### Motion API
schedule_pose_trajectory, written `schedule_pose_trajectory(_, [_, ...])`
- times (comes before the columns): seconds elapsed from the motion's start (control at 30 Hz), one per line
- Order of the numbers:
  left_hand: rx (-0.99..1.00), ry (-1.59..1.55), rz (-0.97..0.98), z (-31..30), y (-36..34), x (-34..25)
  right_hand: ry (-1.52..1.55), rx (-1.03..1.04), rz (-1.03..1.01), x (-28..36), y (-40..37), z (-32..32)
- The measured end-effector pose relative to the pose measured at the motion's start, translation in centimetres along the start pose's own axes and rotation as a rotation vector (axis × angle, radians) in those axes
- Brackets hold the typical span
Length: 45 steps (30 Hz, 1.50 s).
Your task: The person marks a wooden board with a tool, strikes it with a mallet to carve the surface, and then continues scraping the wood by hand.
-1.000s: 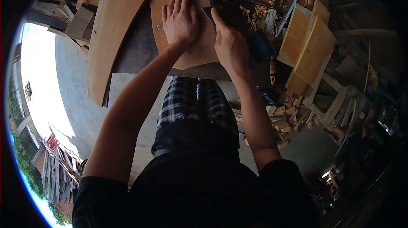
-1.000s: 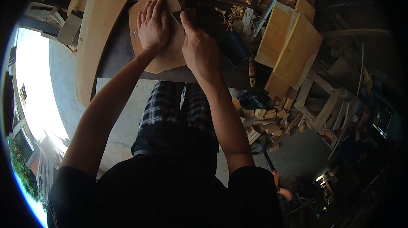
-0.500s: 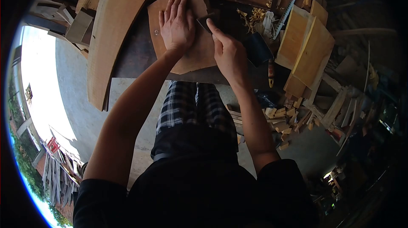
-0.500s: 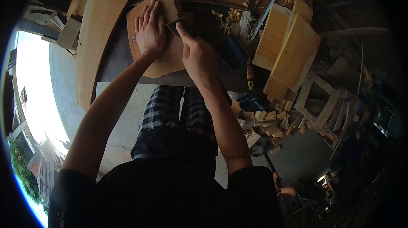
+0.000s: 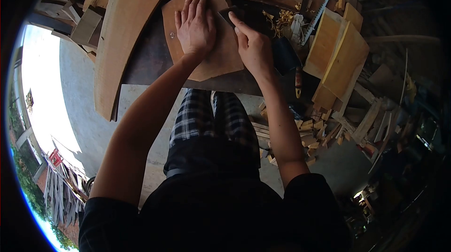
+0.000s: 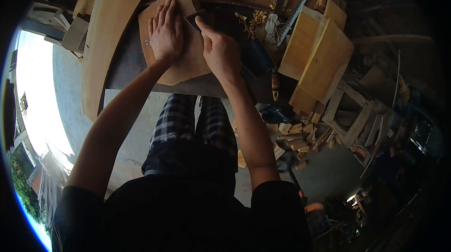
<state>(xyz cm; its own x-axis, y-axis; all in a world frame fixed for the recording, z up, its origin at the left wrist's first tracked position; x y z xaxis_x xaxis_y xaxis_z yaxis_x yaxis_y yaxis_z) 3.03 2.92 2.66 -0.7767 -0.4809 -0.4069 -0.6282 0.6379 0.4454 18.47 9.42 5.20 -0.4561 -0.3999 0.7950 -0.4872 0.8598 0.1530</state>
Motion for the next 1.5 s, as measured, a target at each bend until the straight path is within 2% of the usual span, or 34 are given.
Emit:
schedule_pose_trajectory(0.13, [0.006, 0.008, -0.013, 0.1, 1.1, 0.3, -0.020, -0.059, -0.051, 0.8, -0.1, -0.3])
schedule_pose_trajectory(0.23, [0.010, 0.033, -0.011, 0.2, 0.6, 0.1, 0.020, 0.065, 0.094, -0.5, 1.8, 0.3])
schedule_pose_trajectory(0.4, [0.024, 0.013, -0.031, 0.2, 0.9, 0.1, 0.009, -0.046, -0.019, 1.1, 0.9, -0.7])
schedule_pose_trajectory(0.47, [0.045, 0.011, -0.038, 0.3, 0.3, 0.4, -0.011, 0.042, 0.087, -0.1, 0.5, -0.3])
schedule_pose_trajectory(0.53, [0.024, 0.043, -0.031, 0.4, 0.6, 0.2, -0.077, 0.066, 0.090, -0.2, 2.0, 0.1])
schedule_pose_trajectory(0.6, [0.024, 0.029, -0.024, 0.2, -0.1, 0.0, -0.043, 0.022, 0.023, 0.0, 1.8, -0.1])
schedule_pose_trajectory(0.63, [0.035, 0.024, -0.034, 0.3, 0.1, 0.0, -0.053, 0.033, 0.054, -0.2, 1.0, 0.1])
schedule_pose_trajectory(0.67, [0.030, 0.024, -0.044, 0.4, 0.8, 0.2, -0.030, -0.039, -0.052, 0.4, 0.3, -0.4])
schedule_pose_trajectory(0.73, [0.041, 0.043, -0.052, 0.6, 0.9, 0.5, 0.058, -0.013, -0.012, -0.6, 0.7, 0.2])
schedule_pose_trajectory(0.8, [0.030, 0.026, -0.036, 0.4, 0.6, 0.2, -0.074, 0.067, 0.045, -0.7, 3.3, 0.7])
schedule_pose_trajectory(0.83, [0.027, 0.028, -0.035, 0.4, 0.6, 0.1, 0.004, 0.031, -0.011, -0.7, 3.2, 0.6])
schedule_pose_trajectory(0.9, [0.039, 0.021, -0.039, 0.3, 0.0, -0.1, -0.055, 0.018, -0.039, -0.2, 1.2, 0.3])
schedule_pose_trajectory(1.0, [0.030, 0.031, -0.047, 0.4, 1.1, 0.4, -0.067, -0.017, -0.124, 0.9, 2.0, 0.8])
schedule_pose_trajectory(1.07, [0.036, 0.029, -0.030, 0.1, 0.8, -0.1, -0.082, 0.039, 0.061, -0.7, 4.7, 1.8])
schedule_pose_trajectory(1.13, [0.032, 0.030, -0.027, 0.0, 1.1, -0.1, -0.040, 0.018, 0.018, -1.2, 5.6, 2.4])
schedule_pose_trajectory(1.2, [0.043, 0.023, -0.051, 0.1, 0.9, -0.1, -0.030, -0.013, -0.021, -0.5, 3.3, 1.1])
schedule_pose_trajectory(1.37, [0.049, 0.017, -0.061, 0.1, 0.8, 0.0, -0.112, 0.141, 0.091, -0.4, 2.9, 0.5])
schedule_pose_trajectory(1.47, [0.046, 0.020, -0.062, 0.0, 0.8, 0.0, -0.180, 0.098, 0.024, 0.2, 2.3, 0.3])
schedule_pose_trajectory(1.5, [0.038, 0.017, -0.057, -0.1, 0.8, -0.1, -0.166, 0.125, 0.079, 0.3, 1.8, 0.2])
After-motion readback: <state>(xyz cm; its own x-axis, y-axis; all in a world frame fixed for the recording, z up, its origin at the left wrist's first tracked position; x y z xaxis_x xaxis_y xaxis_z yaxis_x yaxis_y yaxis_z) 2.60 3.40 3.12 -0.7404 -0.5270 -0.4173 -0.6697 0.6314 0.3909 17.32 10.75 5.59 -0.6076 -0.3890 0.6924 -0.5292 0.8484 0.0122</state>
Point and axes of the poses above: each hand's wrist, its own y-axis towards the middle knuckle, its own z-axis out of the palm, x = y × z, the point moved 10 cm from there along y, towards the middle knuckle, and after that the axes turned 12 degrees about -x, right-handed, at the moved point
